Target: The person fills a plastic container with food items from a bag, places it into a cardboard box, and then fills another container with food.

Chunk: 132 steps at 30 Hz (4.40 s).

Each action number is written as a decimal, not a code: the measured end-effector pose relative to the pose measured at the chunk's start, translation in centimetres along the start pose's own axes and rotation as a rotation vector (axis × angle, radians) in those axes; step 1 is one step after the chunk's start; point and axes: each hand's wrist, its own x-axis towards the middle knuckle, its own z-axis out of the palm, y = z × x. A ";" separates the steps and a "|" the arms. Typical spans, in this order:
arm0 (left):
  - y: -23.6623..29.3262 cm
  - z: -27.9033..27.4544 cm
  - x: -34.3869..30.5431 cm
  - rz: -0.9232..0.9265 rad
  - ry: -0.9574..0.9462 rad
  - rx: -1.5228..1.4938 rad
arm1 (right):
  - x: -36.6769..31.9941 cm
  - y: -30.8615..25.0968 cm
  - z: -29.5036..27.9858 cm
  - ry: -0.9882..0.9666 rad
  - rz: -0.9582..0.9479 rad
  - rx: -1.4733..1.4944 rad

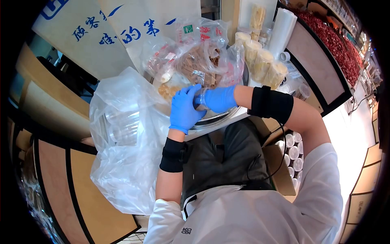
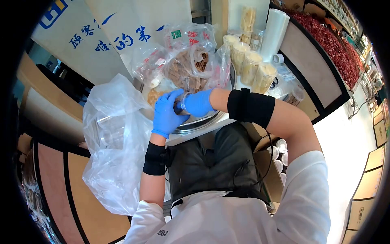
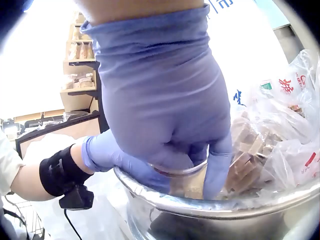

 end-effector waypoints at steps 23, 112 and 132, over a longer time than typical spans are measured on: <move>-0.9 0.2 -0.8 0.075 0.214 -0.114 | -1.0 -1.5 -2.2 -0.118 0.261 1.690; 0.1 -1.5 -0.1 -0.134 0.162 -0.325 | 0.1 19.0 -3.6 0.154 -0.112 -0.514; -0.3 -0.3 -0.9 -0.174 0.191 -0.139 | -1.5 11.6 -6.9 0.316 0.483 0.004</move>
